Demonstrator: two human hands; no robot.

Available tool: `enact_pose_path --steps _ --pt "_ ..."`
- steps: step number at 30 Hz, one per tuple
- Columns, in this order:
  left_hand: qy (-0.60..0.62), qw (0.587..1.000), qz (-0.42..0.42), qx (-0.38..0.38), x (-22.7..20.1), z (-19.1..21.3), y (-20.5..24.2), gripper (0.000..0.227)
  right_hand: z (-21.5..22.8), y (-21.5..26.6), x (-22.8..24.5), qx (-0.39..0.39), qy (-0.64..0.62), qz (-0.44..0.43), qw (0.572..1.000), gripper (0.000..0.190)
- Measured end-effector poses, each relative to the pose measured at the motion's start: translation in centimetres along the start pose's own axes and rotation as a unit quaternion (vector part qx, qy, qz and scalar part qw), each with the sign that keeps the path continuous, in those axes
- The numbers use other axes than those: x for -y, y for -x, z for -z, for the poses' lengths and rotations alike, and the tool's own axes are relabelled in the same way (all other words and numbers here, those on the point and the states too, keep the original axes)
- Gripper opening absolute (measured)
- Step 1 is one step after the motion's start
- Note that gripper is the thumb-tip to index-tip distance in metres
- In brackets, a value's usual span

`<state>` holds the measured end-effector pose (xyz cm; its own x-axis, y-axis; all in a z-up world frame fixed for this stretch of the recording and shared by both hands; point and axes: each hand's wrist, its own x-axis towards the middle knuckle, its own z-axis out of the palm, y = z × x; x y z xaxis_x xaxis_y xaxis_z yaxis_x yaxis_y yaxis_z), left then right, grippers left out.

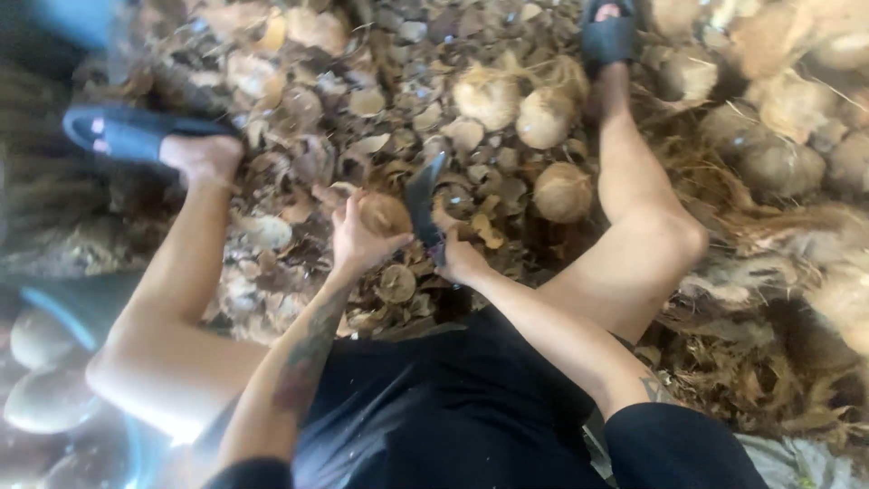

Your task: A person sitting on the ground husks coconuts by hand and then uses a curved knife to shave the remaining fibers off the shell.

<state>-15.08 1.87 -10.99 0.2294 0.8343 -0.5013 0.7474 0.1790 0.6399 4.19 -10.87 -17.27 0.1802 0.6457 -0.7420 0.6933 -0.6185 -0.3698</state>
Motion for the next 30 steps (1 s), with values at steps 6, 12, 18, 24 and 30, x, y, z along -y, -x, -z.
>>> enact_pose_path --steps 6,12,18,24,30 --pt "0.221 0.973 -0.043 -0.042 3.2 0.2 -1.7 0.117 1.7 0.3 1.1 -0.015 -0.096 -0.034 0.995 0.074" --pt "0.545 0.836 -0.012 0.069 4.3 5.3 0.9 0.079 3.3 3.3 2.0 -0.104 -0.22 -0.032 0.969 0.027" --pt "0.816 0.565 -0.049 0.11 5.0 6.5 2.0 0.075 6.2 16.2 9.3 -0.096 -0.45 0.218 0.861 0.012" --pt "0.784 0.607 0.134 0.012 6.2 6.2 2.5 0.072 4.1 18.8 10.3 -0.032 -0.427 0.312 0.848 0.025" --pt "0.82 0.571 0.022 0.023 3.5 11.0 5.0 0.079 2.9 17.2 8.8 0.03 -0.438 0.357 0.824 0.026"
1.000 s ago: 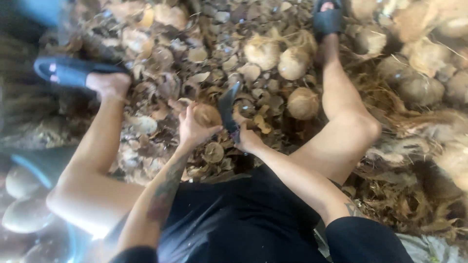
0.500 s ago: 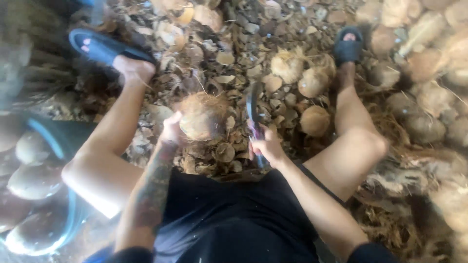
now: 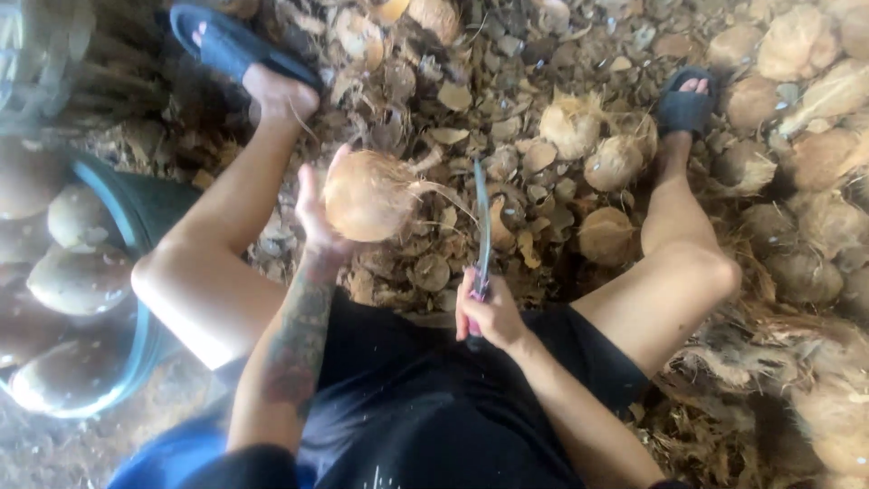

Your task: A person sitting on the ground husks coconuts by hand and then uses a curved knife to shave the remaining fibers off the shell.

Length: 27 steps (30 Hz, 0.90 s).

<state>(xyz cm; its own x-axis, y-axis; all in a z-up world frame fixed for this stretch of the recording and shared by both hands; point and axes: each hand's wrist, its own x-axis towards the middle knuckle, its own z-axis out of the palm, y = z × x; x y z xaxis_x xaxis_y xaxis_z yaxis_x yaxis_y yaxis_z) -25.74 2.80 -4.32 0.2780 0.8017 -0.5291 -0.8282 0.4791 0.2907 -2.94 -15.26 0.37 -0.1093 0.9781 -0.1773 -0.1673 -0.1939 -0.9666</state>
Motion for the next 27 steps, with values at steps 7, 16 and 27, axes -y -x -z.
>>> enact_pose_path --steps 7,16,27 --pt "-0.072 0.992 0.052 -0.087 3.1 10.7 -4.5 0.06 -2.9 0.5 13.2 0.126 -0.092 0.227 0.961 0.026" --pt "-0.148 0.984 0.076 -0.063 2.9 8.5 -4.4 0.075 -2.0 -0.4 1.9 0.065 0.115 -0.204 0.97 0.031" --pt "-0.146 0.984 0.04 -0.094 5.2 9.1 -4.8 0.079 -2.9 0.7 7.2 0.033 0.049 0.378 0.924 0.016"
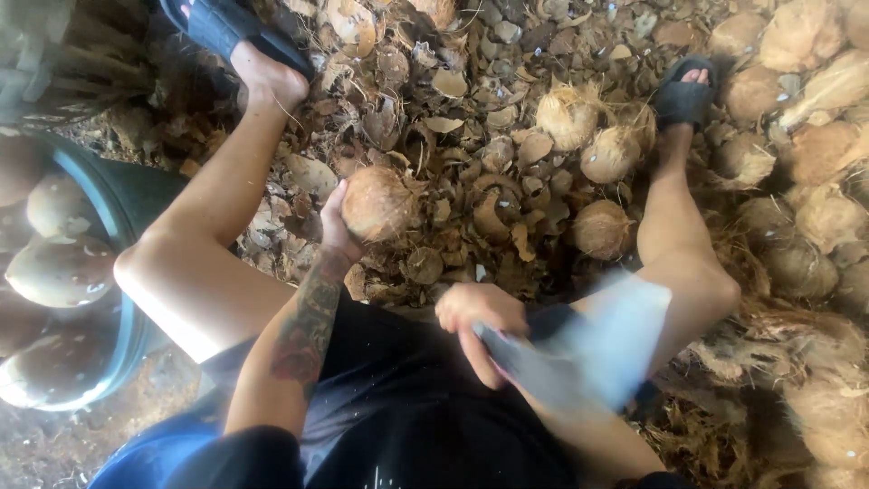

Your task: A person sitting on the ground husks coconuts by hand and then uses a curved knife to shave the remaining fibers off the shell.

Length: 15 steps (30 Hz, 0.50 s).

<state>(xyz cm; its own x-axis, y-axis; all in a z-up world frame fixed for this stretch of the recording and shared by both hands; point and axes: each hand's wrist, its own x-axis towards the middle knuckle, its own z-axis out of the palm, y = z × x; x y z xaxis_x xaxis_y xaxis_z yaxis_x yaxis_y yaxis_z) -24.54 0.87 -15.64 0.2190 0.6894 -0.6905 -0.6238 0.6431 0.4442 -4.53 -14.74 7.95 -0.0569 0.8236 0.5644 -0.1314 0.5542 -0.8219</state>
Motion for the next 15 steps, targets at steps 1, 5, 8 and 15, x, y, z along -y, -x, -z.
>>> enact_pose_path --steps 1,5,8,15 --pt "0.0 1.0 0.002 -0.001 -0.1 -0.6 0.5 0.079 0.7 2.6 -3.1 -0.001 0.001 -0.002 1.0 0.016" --pt "0.048 0.999 0.01 0.019 0.2 0.3 -0.1 0.075 1.3 7.0 -7.4 0.117 0.073 -0.506 0.852 0.043" --pt "0.031 0.999 0.019 0.008 -0.3 -0.3 1.2 0.076 -0.2 2.0 -1.5 0.061 0.032 -0.506 0.86 0.035" --pt "0.068 0.998 -0.012 0.006 -0.3 -3.6 3.0 0.073 0.4 -0.4 -0.2 0.024 0.083 0.015 0.996 0.014"
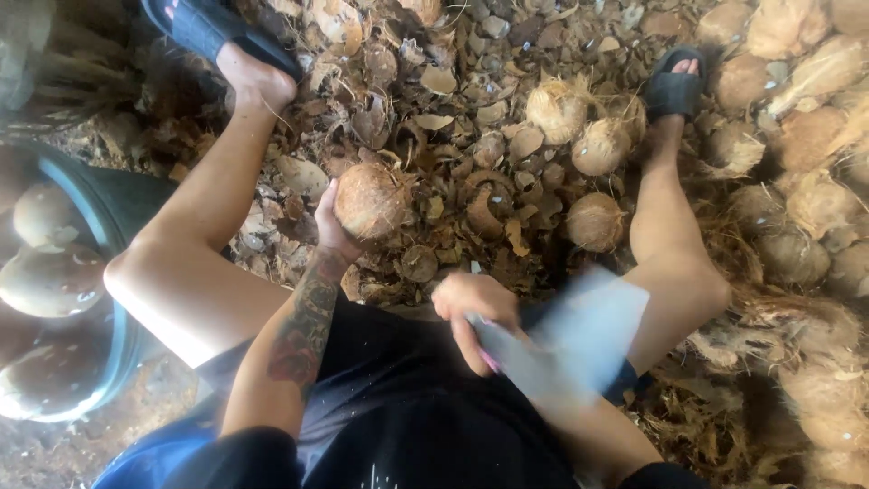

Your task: A person sitting on the ground husks coconuts by hand and then uses a curved knife to shave the remaining fibers off the shell.

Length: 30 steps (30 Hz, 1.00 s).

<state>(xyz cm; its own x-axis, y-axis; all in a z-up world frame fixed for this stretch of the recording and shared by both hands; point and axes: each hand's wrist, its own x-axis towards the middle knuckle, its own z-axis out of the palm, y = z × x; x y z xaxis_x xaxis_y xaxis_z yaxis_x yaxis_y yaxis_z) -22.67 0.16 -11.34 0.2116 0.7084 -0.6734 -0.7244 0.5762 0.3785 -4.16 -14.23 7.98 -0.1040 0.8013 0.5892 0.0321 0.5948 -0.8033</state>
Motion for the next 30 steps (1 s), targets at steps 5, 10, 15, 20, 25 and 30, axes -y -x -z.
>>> enact_pose_path --steps 5,10,15,20,25,30 --pt "0.006 0.998 -0.005 0.063 0.3 4.8 -3.2 0.069 -0.6 7.8 -7.5 0.102 0.014 -0.607 0.788 0.029" --pt "-0.003 0.998 -0.034 0.049 -0.5 0.6 -0.3 0.047 0.3 1.9 0.6 0.061 -0.054 -0.534 0.841 0.034" --pt "0.005 0.995 -0.012 0.098 0.0 4.6 -4.6 0.086 0.2 1.7 -0.5 -0.053 -0.12 -0.029 0.991 0.016" --pt "-0.016 0.999 -0.034 0.034 0.0 3.1 -2.2 0.063 -0.4 9.9 -8.8 0.08 0.081 -0.377 0.919 0.019" --pt "-0.062 0.997 0.044 0.034 -0.1 3.1 -1.3 0.076 -0.9 6.8 -3.8 0.031 -0.074 -0.603 0.794 0.013" --pt "-0.043 0.996 0.064 0.049 -0.7 -0.4 -0.6 0.071 1.3 1.1 3.0 0.056 -0.164 -0.231 0.958 0.009"
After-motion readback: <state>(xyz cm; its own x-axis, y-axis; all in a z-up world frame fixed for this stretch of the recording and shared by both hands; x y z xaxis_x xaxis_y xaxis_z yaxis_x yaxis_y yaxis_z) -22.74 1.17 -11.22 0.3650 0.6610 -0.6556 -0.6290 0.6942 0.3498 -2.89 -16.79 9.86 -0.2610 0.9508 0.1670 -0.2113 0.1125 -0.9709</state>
